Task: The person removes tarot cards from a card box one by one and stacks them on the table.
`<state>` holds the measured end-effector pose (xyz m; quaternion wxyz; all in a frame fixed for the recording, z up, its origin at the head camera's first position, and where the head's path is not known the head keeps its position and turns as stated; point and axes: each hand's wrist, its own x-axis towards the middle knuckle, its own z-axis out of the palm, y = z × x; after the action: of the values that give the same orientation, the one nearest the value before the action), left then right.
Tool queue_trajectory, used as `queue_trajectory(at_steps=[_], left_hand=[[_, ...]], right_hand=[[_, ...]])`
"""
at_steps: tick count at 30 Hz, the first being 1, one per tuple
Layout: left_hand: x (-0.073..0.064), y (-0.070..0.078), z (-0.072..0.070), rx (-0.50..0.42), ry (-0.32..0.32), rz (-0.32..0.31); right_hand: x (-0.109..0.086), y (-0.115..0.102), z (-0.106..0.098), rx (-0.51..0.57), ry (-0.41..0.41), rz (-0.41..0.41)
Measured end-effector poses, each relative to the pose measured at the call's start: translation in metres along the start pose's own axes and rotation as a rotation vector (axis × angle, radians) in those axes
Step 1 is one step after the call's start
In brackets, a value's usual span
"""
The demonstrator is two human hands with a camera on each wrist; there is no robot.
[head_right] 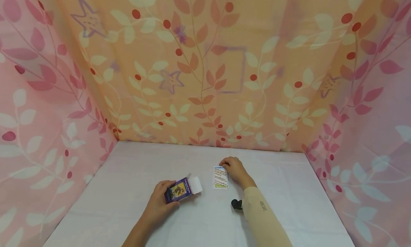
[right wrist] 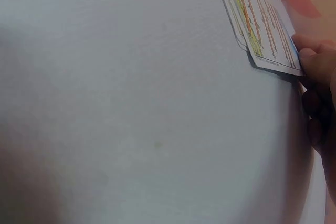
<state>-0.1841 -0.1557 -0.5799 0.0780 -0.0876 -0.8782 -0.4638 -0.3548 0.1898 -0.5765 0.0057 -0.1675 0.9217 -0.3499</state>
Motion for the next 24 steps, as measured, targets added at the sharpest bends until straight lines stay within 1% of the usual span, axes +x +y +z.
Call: queue_trajectory(at_steps=[3, 6, 12, 16, 24], left_hand=[[0.0000, -0.0001, 0.0004, -0.014, -0.001, -0.014], [0.0000, -0.0012, 0.0011, -0.014, 0.003, -0.013], [0.0000, -0.0005, 0.0009, -0.014, 0.008, -0.018], [-0.0003, 0.0007, 0.0001, -0.020, 0.008, -0.018], [-0.0005, 0.0007, 0.0004, -0.003, 0.034, 0.026]], right_hand=[[-0.0009, -0.0021, 0.0003, -0.008, 0.008, 0.011], [-0.0016, -0.0030, 0.0009, -0.015, 0.018, 0.025], [-0.0015, -0.0009, 0.0032, -0.053, 0.039, 0.013], [-0.0012, 0.0017, 0.0052, -0.068, 0.038, 0.013], [-0.0030, -0.0001, 0.0056, -0.072, 0.040, 0.025]])
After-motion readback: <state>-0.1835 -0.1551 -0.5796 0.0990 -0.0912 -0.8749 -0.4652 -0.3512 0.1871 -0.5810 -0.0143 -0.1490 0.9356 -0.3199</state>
